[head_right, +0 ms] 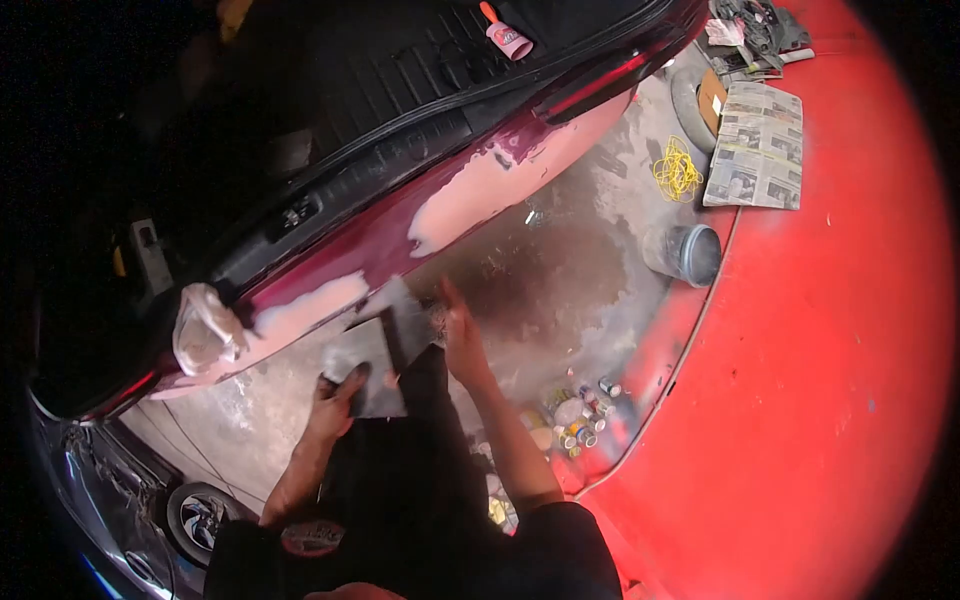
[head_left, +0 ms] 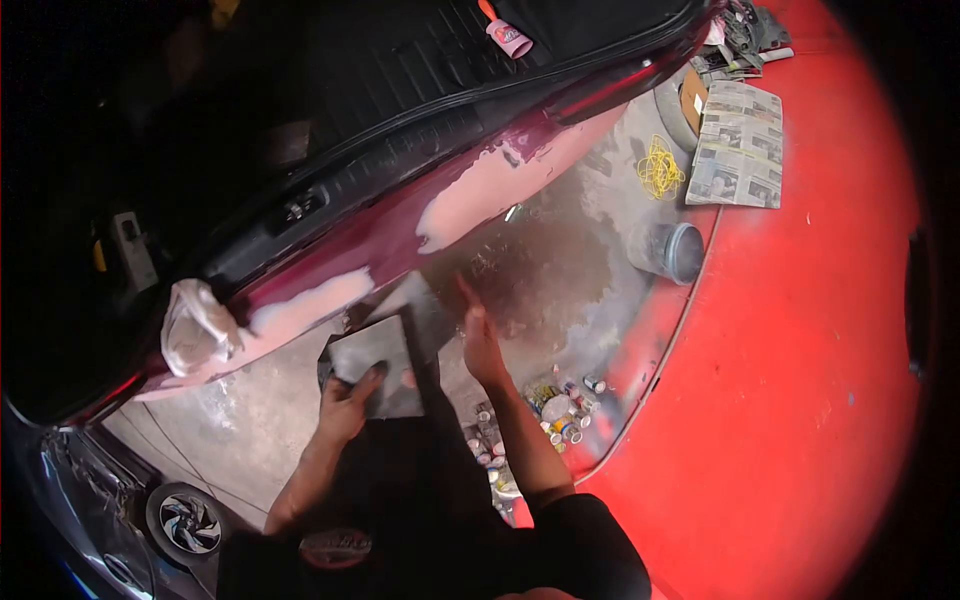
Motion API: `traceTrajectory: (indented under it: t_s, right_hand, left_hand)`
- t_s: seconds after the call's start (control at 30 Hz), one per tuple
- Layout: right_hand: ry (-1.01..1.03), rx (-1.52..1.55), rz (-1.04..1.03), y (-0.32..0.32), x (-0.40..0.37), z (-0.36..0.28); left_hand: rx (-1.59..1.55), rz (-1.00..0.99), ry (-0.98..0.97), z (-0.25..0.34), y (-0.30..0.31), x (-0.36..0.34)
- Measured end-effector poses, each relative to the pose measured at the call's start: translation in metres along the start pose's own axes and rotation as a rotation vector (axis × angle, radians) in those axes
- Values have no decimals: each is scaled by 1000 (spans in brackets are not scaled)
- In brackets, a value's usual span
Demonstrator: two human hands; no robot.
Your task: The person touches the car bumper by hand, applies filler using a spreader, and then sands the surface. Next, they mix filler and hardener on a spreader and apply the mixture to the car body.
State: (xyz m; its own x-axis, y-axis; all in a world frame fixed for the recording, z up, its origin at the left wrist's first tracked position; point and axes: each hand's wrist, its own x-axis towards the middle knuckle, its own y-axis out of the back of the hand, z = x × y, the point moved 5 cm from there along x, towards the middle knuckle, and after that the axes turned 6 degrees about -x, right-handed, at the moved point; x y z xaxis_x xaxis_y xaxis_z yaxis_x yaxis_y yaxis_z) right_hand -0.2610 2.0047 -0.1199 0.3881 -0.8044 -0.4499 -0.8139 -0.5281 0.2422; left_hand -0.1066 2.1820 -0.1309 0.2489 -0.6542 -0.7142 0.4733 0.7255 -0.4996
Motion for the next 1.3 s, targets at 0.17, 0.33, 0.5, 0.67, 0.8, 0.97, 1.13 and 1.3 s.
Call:
traceTrajectory:
  t_s: [0.17, 0.33, 0.5, 0.67, 0.8, 0.97, 1.13, 1.3]
  right_hand:
    - [480, -1024, 204, 22, 123, 19]
    - [556, -1228, 401, 41, 198, 12]
    - [590, -1211, 486, 47, 220, 13]
    - [660, -1123, 342, 29, 203, 16]
    - [634, -1158, 330, 42, 210, 14]
    - [587, -1118, 525, 39, 224, 12]
    - [549, -1012, 441, 26, 215, 12]
    - [517, -937, 352, 6, 200, 11]
  left_hand:
    - [35, 138, -19, 4, 42, 23]
    - [16, 249, -64, -10, 44, 25]
    - [3, 262, -75, -27, 17, 18]
    - [0, 207, -9, -42, 2, 21]
    - [20, 196, 15, -47, -15, 30]
    - [62, 218, 58, -44, -14, 41]
    - [58, 197, 81, -35, -13, 50]
    - [32, 147, 33, -17, -16, 58]
